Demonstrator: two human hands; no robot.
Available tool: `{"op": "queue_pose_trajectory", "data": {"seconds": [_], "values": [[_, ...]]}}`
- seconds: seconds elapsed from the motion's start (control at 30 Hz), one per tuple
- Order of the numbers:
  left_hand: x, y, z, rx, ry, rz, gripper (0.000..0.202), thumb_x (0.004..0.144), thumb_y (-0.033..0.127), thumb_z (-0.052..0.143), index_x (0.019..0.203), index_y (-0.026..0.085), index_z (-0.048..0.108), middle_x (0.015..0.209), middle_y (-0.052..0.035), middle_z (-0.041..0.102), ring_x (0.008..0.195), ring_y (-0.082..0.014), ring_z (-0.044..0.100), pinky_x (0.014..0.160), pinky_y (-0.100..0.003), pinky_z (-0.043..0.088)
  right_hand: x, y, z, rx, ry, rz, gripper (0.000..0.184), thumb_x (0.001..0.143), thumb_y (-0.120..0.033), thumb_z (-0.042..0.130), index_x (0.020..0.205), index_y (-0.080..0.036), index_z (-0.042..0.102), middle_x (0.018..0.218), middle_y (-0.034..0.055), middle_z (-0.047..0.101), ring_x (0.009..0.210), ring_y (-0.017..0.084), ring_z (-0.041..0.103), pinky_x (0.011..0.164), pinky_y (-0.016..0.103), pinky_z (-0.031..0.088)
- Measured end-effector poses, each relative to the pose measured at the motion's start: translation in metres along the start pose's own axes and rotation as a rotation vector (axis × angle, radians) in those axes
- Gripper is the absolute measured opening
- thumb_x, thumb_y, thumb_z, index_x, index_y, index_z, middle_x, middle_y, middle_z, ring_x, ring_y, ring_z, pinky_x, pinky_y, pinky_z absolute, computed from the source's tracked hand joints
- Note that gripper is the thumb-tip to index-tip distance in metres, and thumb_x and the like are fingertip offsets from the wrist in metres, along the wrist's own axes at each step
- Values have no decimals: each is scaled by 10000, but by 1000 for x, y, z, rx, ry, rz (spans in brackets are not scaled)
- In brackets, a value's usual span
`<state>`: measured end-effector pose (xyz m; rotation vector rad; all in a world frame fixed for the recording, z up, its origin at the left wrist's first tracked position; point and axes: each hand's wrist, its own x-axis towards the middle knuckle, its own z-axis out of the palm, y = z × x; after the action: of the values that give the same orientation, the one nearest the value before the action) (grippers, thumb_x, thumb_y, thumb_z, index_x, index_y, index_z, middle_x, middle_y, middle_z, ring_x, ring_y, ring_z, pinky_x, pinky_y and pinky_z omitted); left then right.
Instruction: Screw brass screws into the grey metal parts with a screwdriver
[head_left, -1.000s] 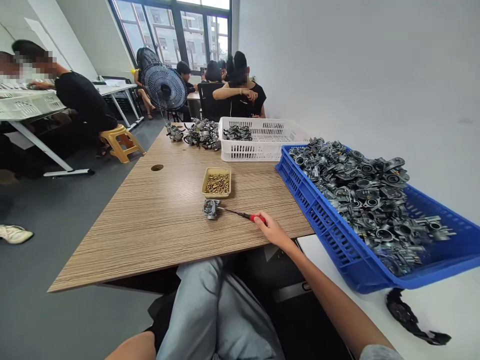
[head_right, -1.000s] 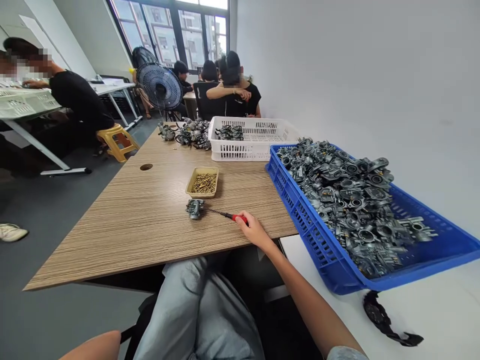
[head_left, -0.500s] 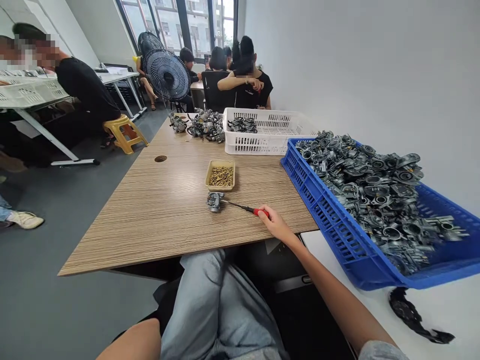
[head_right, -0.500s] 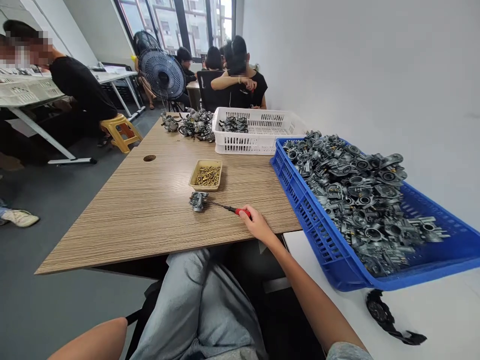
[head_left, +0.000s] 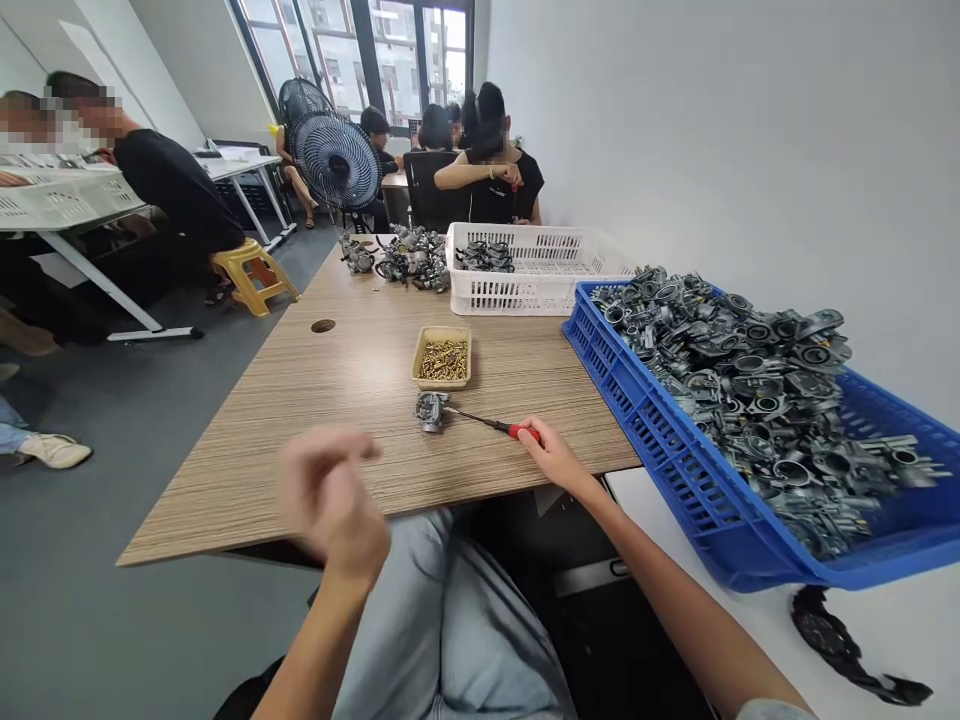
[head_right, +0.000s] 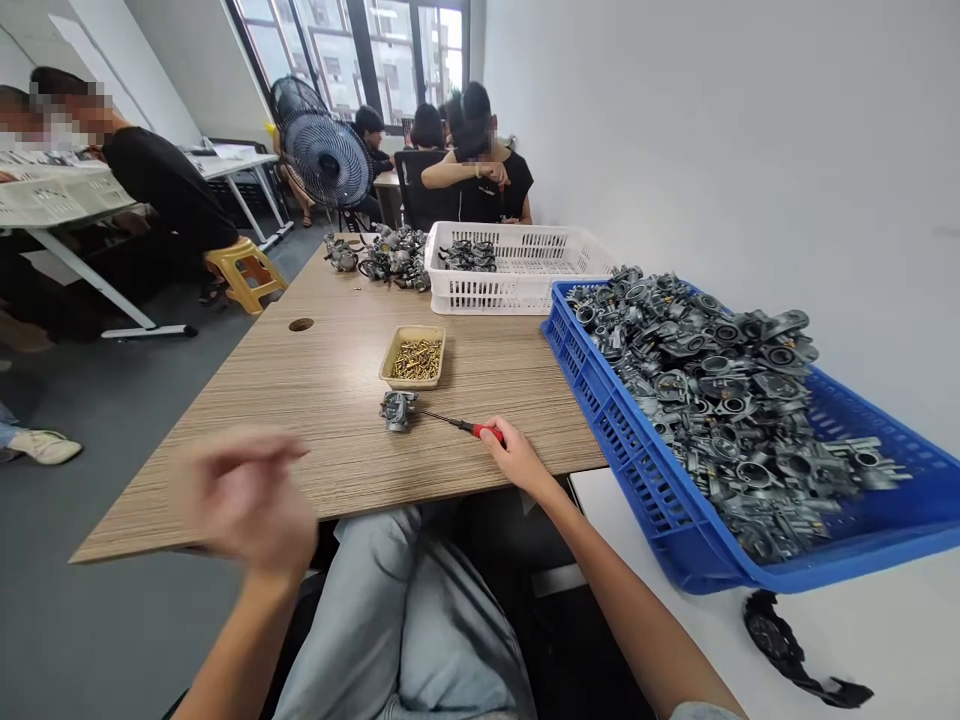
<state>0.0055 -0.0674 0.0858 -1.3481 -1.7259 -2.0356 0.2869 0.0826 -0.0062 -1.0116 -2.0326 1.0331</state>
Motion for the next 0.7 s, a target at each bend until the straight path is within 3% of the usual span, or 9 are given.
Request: {"op": "queue_pose_trajectory", "data": {"seconds": [0.07,0.2,0.3,0.6,0.7], "values": [[1,-31,19,116,-174,-44,293,1037,500,657,1188,257,725,1168,-95,739,1052,-291,723,969,-518,651,0,1,1,-4,0,3,393,1112,-620,484,1013,-265,621,824,-20,577,757,210,527,756,341,422],[-1,-94,59,335,-473,-181,526,938,545,760,1335,212,670,1341,-183,742,1274,-385,682,1146,-602,545,1,3,2,-8,4,-2,401,1119,-626,486,1014,-265,624,831,-18,592,778,213,547,758,340,432],[-8,-121,77,394,-565,-192,482,954,548,767,1304,230,671,1269,-168,779,1224,-386,705,1108,-577,545,0,3,3,-8,-1,-2,407,1125,-626,475,1027,-262,629,853,-12,611,791,215,556,768,345,438],[-18,-128,80,380,-579,-132,423,969,392,756,1337,231,623,1236,-144,779,1176,-367,713,1058,-533,561,-5,-1,-4,-1,-42,59,361,1085,-602,538,1214,-266,560,878,-21,609,756,212,536,783,362,462],[-19,-129,77,321,-576,-93,441,978,399,754,1359,229,609,1244,-148,773,1161,-356,724,1047,-524,573,-5,-1,-5,14,-20,45,337,1068,-589,562,1173,-269,553,901,-11,611,787,222,550,799,366,464]]}}
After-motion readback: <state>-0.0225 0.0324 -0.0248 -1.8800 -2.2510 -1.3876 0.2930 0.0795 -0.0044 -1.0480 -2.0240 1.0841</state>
